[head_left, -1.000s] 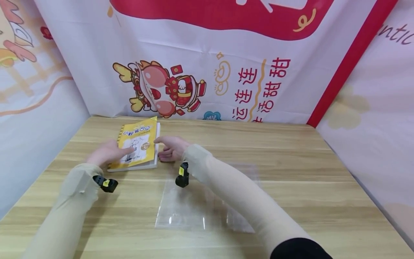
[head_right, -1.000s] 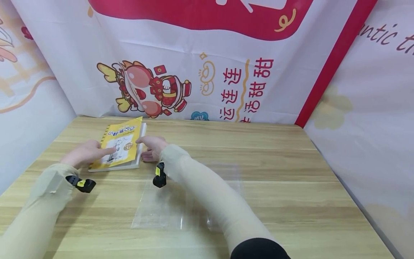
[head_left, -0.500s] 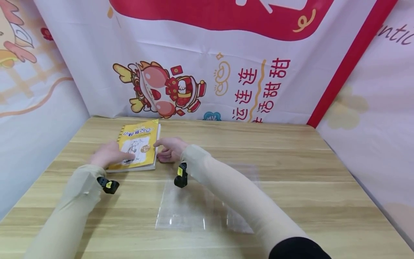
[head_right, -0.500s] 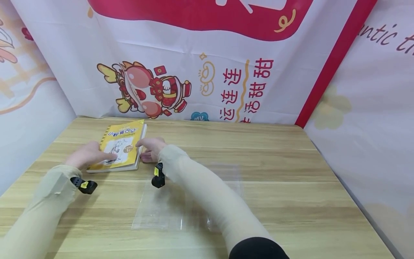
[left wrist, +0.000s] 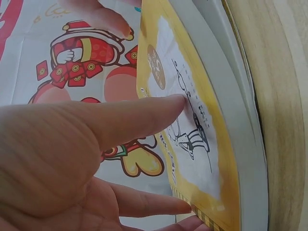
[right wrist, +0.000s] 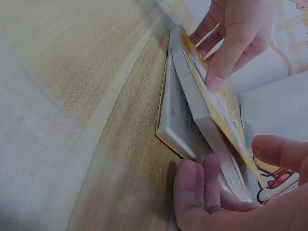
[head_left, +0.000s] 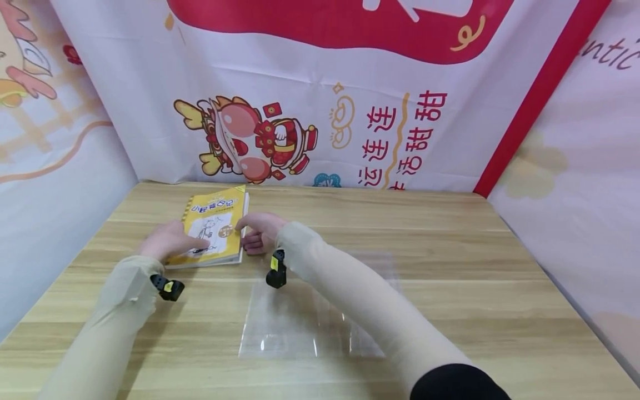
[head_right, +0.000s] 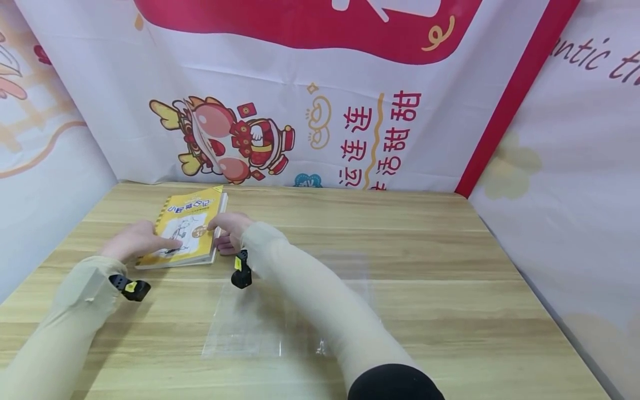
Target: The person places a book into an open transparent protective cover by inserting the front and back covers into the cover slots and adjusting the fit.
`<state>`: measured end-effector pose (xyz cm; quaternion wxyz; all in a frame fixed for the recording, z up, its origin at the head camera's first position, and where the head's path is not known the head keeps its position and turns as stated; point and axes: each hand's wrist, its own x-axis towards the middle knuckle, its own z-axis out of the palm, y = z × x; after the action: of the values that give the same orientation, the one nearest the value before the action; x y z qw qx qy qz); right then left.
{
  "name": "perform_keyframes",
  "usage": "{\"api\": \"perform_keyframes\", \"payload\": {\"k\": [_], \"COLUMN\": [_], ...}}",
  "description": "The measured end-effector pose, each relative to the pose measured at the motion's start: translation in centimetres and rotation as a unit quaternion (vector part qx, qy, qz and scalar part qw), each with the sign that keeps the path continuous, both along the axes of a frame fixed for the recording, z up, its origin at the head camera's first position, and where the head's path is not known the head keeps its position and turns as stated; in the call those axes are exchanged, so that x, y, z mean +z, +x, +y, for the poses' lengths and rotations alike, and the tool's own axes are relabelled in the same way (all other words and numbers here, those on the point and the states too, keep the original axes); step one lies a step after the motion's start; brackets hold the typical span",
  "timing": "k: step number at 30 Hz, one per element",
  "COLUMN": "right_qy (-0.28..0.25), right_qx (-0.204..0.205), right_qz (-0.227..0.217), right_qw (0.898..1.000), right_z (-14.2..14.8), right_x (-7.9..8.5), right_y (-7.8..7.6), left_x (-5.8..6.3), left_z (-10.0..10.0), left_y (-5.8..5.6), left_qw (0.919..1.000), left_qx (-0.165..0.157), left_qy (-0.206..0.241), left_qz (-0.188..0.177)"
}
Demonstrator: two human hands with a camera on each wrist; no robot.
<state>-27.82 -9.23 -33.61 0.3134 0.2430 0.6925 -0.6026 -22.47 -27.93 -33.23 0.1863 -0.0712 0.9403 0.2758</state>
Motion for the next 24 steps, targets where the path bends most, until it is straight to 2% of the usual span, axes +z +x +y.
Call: {"api": "perform_keyframes", "payload": {"k": [7,12,20,24], "right_qy": [-0.014,-0.012,0.02,0.007], "right_qx": [0.01,0.009,0.014,0.005], "right_qz": [0.02,0.033,0.068,0.073], "right_qw": [1.0,0.999,0.997,0.997], "right_z": [-0.2,-0.5,-1.6,-1.8], "right_x": [-0.3,-0.1,-0.1,-0.4], "right_y": [0.2,0.7,1.4,1.3], "left_x": [-0.3,-0.2,-0.2,-0.3], "left_z": [-0.2,-0.3,0.0,0.0], "left_y": [-0.2,-0.1,-0.1,-0.2], "left_qw": [0.9998,0.9999,0.9999,0.9999], "left_qx": [-0.013,-0.011,-0.011,-0.008], "left_qy": [0.002,0.002,0.01,0.006], "left_qz": [0.012,0.007,0.004,0.003]}}
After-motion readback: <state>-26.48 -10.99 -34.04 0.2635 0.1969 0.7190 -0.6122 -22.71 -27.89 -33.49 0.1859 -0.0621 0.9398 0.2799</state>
